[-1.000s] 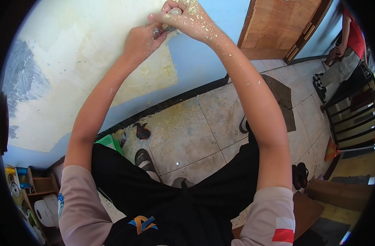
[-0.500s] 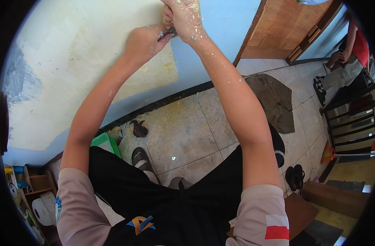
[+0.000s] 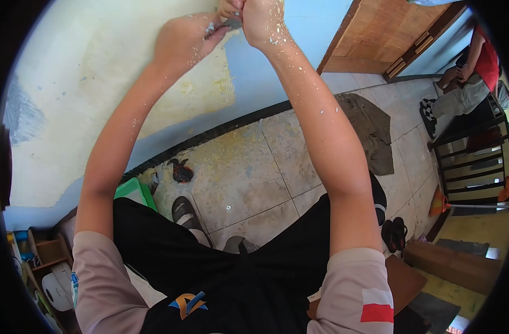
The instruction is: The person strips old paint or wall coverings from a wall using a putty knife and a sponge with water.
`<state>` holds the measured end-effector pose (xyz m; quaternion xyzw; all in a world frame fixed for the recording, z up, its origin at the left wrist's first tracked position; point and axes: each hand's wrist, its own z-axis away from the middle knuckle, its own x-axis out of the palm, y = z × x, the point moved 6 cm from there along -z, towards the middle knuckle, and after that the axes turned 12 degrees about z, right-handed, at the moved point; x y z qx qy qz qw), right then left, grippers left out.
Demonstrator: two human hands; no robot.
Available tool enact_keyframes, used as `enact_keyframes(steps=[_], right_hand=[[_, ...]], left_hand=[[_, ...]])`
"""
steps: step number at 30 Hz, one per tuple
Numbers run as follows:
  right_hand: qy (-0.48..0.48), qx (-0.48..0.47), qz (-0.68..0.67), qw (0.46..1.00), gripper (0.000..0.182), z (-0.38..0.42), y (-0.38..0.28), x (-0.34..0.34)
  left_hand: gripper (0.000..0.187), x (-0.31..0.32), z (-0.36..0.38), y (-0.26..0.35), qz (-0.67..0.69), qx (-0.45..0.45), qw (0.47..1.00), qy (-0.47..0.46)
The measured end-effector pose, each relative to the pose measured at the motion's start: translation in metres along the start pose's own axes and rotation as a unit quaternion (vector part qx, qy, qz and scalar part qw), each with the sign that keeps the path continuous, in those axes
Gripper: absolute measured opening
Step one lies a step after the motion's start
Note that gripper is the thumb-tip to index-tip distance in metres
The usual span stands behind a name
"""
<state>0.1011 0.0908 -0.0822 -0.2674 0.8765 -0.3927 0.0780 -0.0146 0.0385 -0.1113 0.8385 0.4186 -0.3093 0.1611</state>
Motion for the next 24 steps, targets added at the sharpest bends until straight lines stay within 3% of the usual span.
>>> enact_keyframes(steps=[9,12,15,18,20,23,24], right_hand=[[-0.037,-0.005,-0.084,0.996,0.054,0.000,-0.004,-0.005],[-0.009,0.042,0.018,0.999,0.050,0.009,0.013,-0.005],[-0.056,-0.038,-0.074,0.995,0.050,-0.001,-0.019,-0.007],[-0.049,-0.013,-0.054,0.997,0.051,0.002,-0.012,-0.001],[-0.051,0.018,0.019,0.998,0.051,0.008,-0.002,0.007],[-0.046,0.010,0.023,0.999,0.052,0.011,-0.006,0.007],[-0.032,0.019,-0.049,0.998,0.053,0.005,-0.008,0.001]], left_hand=[[0.018,-0.008,-0.001,0.007,0.049,0.030,0.998,0.038],[0.018,0.004,0.005,0.004,0.010,0.009,1.000,-0.016],[0.019,-0.007,0.000,0.007,0.041,0.001,0.999,0.011],[0.020,-0.015,-0.003,0.008,0.037,0.015,0.999,0.035],[0.019,-0.002,0.006,0.004,0.017,-0.006,1.000,-0.008],[0.018,-0.001,0.007,0.003,0.038,-0.001,0.999,0.003],[0.018,-0.001,0.006,0.001,0.040,-0.001,0.999,0.000]])
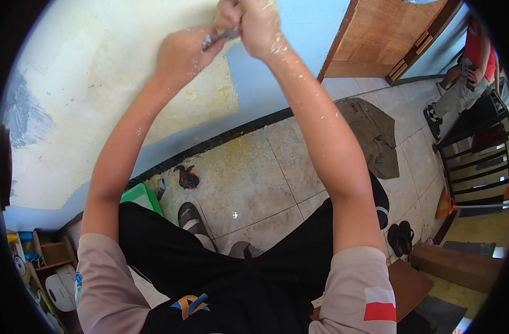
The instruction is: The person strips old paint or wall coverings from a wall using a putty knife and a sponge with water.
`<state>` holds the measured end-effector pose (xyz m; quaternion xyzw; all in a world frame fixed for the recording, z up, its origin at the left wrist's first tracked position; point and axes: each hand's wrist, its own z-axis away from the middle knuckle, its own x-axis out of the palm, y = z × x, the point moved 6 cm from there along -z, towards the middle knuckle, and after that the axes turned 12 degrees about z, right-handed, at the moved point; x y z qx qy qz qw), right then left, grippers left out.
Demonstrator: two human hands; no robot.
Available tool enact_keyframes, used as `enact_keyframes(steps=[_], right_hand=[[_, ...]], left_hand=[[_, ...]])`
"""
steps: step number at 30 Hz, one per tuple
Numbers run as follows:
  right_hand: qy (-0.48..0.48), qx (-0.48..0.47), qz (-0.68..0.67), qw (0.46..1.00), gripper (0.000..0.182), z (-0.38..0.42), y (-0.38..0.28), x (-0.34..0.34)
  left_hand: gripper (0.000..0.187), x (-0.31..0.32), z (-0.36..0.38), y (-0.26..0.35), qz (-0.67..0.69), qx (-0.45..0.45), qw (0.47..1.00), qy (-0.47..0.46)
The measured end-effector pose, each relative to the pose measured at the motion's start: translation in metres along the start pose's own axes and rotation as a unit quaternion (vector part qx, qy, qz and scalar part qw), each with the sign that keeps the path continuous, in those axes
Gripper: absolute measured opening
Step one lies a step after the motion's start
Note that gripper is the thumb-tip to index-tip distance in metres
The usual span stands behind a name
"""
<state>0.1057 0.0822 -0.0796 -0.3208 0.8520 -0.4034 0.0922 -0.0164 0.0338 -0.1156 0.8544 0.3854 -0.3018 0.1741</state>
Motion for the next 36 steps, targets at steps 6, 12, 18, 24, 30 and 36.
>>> enact_keyframes(steps=[6,12,18,24,30,36], right_hand=[[-0.039,-0.016,0.015,0.999,0.051,0.001,0.001,0.002],[-0.034,-0.012,-0.032,0.999,0.052,0.003,-0.002,-0.006],[-0.048,0.015,0.014,0.999,0.052,0.008,0.034,-0.002],[-0.047,-0.009,-0.047,0.998,0.052,0.000,0.000,0.002],[-0.021,0.071,0.067,0.995,0.050,0.018,0.015,0.020],[-0.047,-0.102,-0.037,0.993,0.053,0.030,0.000,0.011]], left_hand=[[0.020,-0.007,-0.003,0.005,-0.011,0.010,1.000,0.006],[0.019,0.006,0.001,0.000,-0.035,-0.002,0.999,-0.036],[0.020,0.011,0.010,-0.002,-0.050,-0.017,0.997,-0.055],[0.020,-0.004,0.010,0.006,-0.024,-0.002,1.000,-0.017],[0.021,0.004,0.023,0.000,-0.033,-0.027,0.998,-0.038],[0.022,-0.007,0.010,0.012,-0.035,0.027,0.999,0.000]])
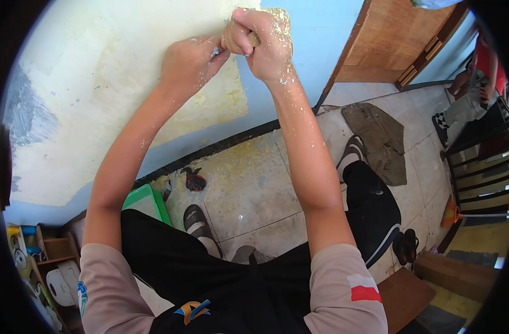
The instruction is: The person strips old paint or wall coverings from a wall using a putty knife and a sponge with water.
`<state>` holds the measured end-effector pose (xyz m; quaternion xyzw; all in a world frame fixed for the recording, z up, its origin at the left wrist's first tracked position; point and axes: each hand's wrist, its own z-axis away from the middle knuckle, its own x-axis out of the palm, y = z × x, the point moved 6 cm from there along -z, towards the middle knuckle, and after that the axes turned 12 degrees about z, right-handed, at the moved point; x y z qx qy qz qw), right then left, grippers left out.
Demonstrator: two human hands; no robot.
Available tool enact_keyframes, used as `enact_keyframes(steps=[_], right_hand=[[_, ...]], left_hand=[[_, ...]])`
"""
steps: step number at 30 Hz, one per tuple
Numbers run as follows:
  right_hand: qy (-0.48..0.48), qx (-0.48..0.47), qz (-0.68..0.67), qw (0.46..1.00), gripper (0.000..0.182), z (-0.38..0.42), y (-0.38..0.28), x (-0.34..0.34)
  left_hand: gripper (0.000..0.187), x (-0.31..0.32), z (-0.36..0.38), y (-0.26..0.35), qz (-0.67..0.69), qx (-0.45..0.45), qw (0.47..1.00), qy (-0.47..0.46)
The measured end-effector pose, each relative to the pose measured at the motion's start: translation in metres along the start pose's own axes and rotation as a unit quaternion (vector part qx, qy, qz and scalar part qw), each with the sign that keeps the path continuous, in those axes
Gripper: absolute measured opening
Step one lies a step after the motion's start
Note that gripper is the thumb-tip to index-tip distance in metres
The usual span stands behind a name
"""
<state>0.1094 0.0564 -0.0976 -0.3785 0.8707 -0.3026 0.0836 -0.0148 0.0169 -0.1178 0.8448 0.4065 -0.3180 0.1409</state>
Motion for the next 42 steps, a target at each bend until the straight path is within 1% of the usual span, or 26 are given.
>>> enact_keyframes(steps=[1,3,4,6,7,9,13,15,16,18,19,21,23,25,27,28,29,31,32,33,34,35,36,38,40,42], right_hand=[[0.001,0.003,-0.007,1.000,0.053,0.003,0.003,0.005],[-0.004,0.026,0.077,0.997,0.053,0.004,0.008,0.012],[-0.005,0.029,0.074,0.997,0.053,0.006,0.012,0.015],[0.036,0.071,0.127,0.989,0.052,0.009,0.025,0.010],[0.036,0.071,0.128,0.989,0.052,0.010,0.029,0.007],[0.078,0.081,0.065,0.992,0.051,0.006,0.038,-0.005],[0.081,0.095,0.091,0.988,0.049,-0.005,0.031,-0.003],[0.057,0.013,0.098,0.993,0.053,-0.012,0.022,-0.003],[0.054,0.015,0.096,0.994,0.053,-0.008,0.027,0.000],[0.063,0.066,0.075,0.993,0.049,0.004,0.048,0.004],[0.067,0.088,0.066,0.992,0.048,0.008,0.054,0.006],[0.067,0.099,0.084,0.989,0.047,0.008,0.050,0.005],[0.066,0.064,0.009,0.996,0.048,0.001,0.038,0.003],[0.070,0.066,-0.001,0.995,0.048,0.002,0.032,0.004],[0.063,0.040,0.013,0.997,0.048,0.009,0.037,0.011],[0.059,0.064,0.008,0.996,0.047,0.015,0.056,0.004],[0.057,0.065,0.007,0.996,0.047,0.019,0.057,0.003],[0.082,0.119,0.052,0.988,0.046,0.022,0.063,-0.001],[0.088,0.112,0.044,0.989,0.046,0.019,0.062,-0.002],[0.090,0.120,0.039,0.988,0.046,0.021,0.060,-0.005],[0.070,0.080,0.035,0.994,0.045,0.017,0.043,0.002],[0.050,0.039,0.031,0.998,0.044,0.015,0.030,0.005],[0.039,0.036,0.029,0.998,0.043,0.017,0.030,0.005],[0.051,0.057,0.052,0.996,0.044,0.028,0.042,0.006],[0.083,0.109,0.082,0.987,0.045,0.042,0.062,0.006],[0.079,0.111,0.076,0.988,0.046,0.048,0.067,0.001]], left_hand=[[0.022,0.002,0.003,-0.001,-0.002,-0.005,1.000,-0.006],[0.020,0.005,0.005,-0.006,-0.002,-0.016,1.000,-0.004],[0.020,0.007,0.009,-0.008,-0.003,-0.020,1.000,-0.005],[0.022,0.016,0.012,-0.015,-0.005,-0.048,0.997,-0.056],[0.022,0.022,0.016,-0.017,-0.005,-0.047,0.997,-0.055],[0.024,0.031,0.020,-0.019,0.021,-0.026,0.999,-0.032],[0.027,0.017,0.011,-0.018,0.022,-0.037,0.999,-0.023],[0.026,0.003,0.004,-0.017,-0.009,-0.041,0.999,-0.019],[0.026,0.003,0.007,-0.016,-0.010,-0.045,0.999,-0.019],[0.026,0.014,0.011,-0.015,-0.051,-0.066,0.991,-0.102],[0.026,0.019,0.018,-0.019,-0.055,-0.067,0.992,-0.097],[0.029,0.037,0.031,-0.025,-0.018,-0.033,0.997,-0.069],[0.029,0.028,0.021,-0.022,-0.020,-0.035,0.998,-0.054],[0.029,0.014,0.015,-0.018,-0.025,-0.003,0.999,-0.023],[0.028,0.025,0.025,-0.019,-0.046,-0.018,0.997,-0.057],[0.027,0.032,0.029,-0.023,-0.070,-0.029,0.993,-0.085],[0.027,0.036,0.035,-0.024,-0.071,-0.031,0.993,-0.084],[0.026,0.040,0.041,-0.020,-0.040,-0.012,0.995,-0.085],[0.026,0.038,0.040,-0.021,-0.040,-0.018,0.995,-0.088],[0.020,0.033,0.037,-0.019,-0.032,0.004,0.998,-0.054],[0.016,0.025,0.032,-0.015,-0.024,0.026,0.999,-0.018],[0.016,0.025,0.032,-0.018,-0.023,0.019,0.999,-0.020],[0.015,0.025,0.031,-0.018,-0.034,0.026,0.999,-0.022],[0.013,0.031,0.034,-0.020,-0.046,0.032,0.998,-0.020],[0.008,0.052,0.047,-0.018,-0.074,0.036,0.990,-0.113],[0.006,0.059,0.053,-0.020,-0.061,0.039,0.991,-0.108]])
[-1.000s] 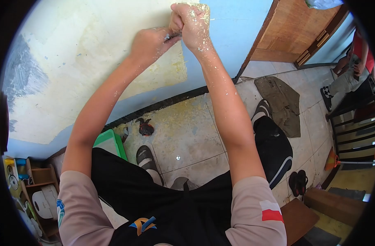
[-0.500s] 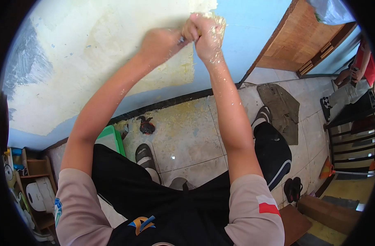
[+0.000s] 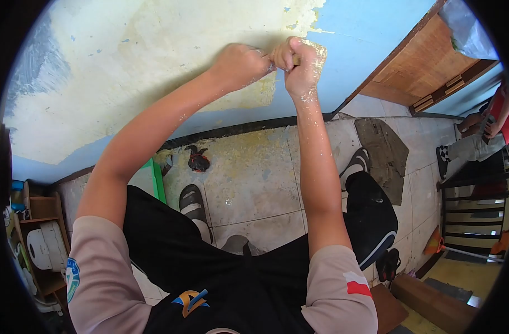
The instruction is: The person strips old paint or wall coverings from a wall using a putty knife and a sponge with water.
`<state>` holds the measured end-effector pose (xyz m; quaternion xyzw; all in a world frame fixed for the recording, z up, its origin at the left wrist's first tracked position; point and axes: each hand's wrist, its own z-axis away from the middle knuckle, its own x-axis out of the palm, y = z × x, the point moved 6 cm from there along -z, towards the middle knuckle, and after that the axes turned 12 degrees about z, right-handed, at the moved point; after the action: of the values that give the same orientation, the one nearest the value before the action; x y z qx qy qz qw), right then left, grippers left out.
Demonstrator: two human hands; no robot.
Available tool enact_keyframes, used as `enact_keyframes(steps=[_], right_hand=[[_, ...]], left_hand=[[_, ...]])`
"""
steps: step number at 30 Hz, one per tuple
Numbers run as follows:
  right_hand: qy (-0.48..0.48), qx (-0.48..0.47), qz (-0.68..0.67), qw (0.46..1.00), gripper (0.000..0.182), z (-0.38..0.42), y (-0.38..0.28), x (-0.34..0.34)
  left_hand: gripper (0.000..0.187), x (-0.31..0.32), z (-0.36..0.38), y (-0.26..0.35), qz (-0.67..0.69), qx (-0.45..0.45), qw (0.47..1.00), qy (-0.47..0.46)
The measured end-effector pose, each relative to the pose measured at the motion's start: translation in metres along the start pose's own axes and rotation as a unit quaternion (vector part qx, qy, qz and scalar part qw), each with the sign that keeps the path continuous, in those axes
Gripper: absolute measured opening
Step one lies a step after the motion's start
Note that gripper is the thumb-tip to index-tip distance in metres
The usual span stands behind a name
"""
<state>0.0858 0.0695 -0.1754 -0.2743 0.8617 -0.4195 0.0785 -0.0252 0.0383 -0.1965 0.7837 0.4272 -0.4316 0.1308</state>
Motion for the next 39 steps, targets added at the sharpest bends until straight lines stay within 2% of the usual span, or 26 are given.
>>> enact_keyframes(steps=[3,5,7,8,10,11,13,17,19,21,23,24,26,27,29,31,32,34,35,37,38,39], right_hand=[[-0.004,0.002,-0.025,1.000,0.046,-0.003,-0.013,-0.008],[-0.050,-0.070,-0.032,0.996,0.046,-0.010,-0.043,-0.004],[-0.055,-0.072,-0.022,0.996,0.046,-0.009,-0.043,-0.005],[-0.034,-0.051,-0.023,0.998,0.046,-0.005,-0.032,-0.006],[-0.009,0.002,-0.014,1.000,0.045,0.006,-0.004,-0.009],[0.006,0.007,-0.019,1.000,0.044,0.014,0.007,-0.010],[0.004,0.005,-0.030,1.000,0.047,0.027,0.011,-0.017],[0.026,0.036,-0.027,0.999,0.050,0.056,0.000,-0.042],[0.121,0.119,0.064,0.983,0.049,0.077,-0.008,-0.056],[0.119,0.138,0.147,0.972,0.042,0.103,-0.004,-0.063],[0.076,0.196,0.241,0.948,0.031,0.127,0.007,-0.065],[0.077,0.192,0.243,0.948,0.031,0.137,0.010,-0.066],[0.006,0.225,0.335,0.915,0.026,0.152,0.017,-0.058],[0.010,0.219,0.336,0.916,0.026,0.155,0.015,-0.057],[-0.068,0.221,0.500,0.834,0.033,0.162,0.011,-0.044],[-0.058,0.190,0.542,0.817,0.035,0.168,0.011,-0.034],[-0.027,0.187,0.519,0.833,0.036,0.170,0.013,-0.031],[0.032,0.191,0.471,0.861,0.039,0.171,0.016,-0.029],[0.033,0.187,0.473,0.860,0.039,0.172,0.017,-0.030],[0.083,0.232,0.387,0.889,0.041,0.169,0.016,-0.034],[0.108,0.286,0.247,0.920,0.046,0.168,0.015,-0.035],[0.111,0.280,0.250,0.920,0.046,0.159,0.005,-0.038]], left_hand=[[0.004,-0.014,-0.005,0.005,0.017,0.005,0.999,0.027],[0.004,-0.029,-0.013,0.003,0.015,0.004,0.998,0.055],[0.004,-0.037,-0.019,0.003,-0.005,0.006,0.998,0.054],[0.004,-0.033,-0.017,0.004,-0.005,0.008,0.998,0.059],[0.004,-0.008,-0.006,0.008,-0.008,-0.001,1.000,-0.013],[0.004,0.001,0.000,0.009,-0.013,0.002,1.000,-0.008],[0.007,0.015,0.007,0.010,0.027,0.007,0.999,-0.042],[0.009,0.001,0.003,0.022,0.066,0.008,0.997,-0.044],[0.013,-0.002,0.000,0.029,0.087,-0.011,0.988,-0.128],[0.012,0.004,0.001,0.036,0.088,-0.006,0.984,-0.155],[0.009,0.008,0.004,0.041,0.091,0.001,0.977,-0.195],[0.005,0.005,0.005,0.043,0.095,0.015,0.978,-0.186],[0.003,0.003,0.003,0.049,0.093,0.035,0.980,-0.174],[0.004,0.003,0.002,0.053,0.083,0.046,0.976,-0.198],[0.008,0.006,-0.002,0.061,0.069,0.061,0.971,-0.219],[0.008,0.013,-0.008,0.065,0.053,0.043,0.960,-0.273],[0.008,0.005,-0.011,0.070,0.049,0.047,0.961,-0.270],[0.012,-0.027,-0.024,0.082,-0.017,0.104,0.984,-0.142],[0.012,-0.036,-0.028,0.084,-0.020,0.106,0.984,-0.138],[0.020,-0.064,-0.039,0.084,0.002,0.103,0.993,-0.061],[0.020,-0.073,-0.044,0.082,-0.001,0.106,0.993,-0.055],[0.027,-0.092,-0.049,0.077,0.020,0.082,0.995,0.045]])
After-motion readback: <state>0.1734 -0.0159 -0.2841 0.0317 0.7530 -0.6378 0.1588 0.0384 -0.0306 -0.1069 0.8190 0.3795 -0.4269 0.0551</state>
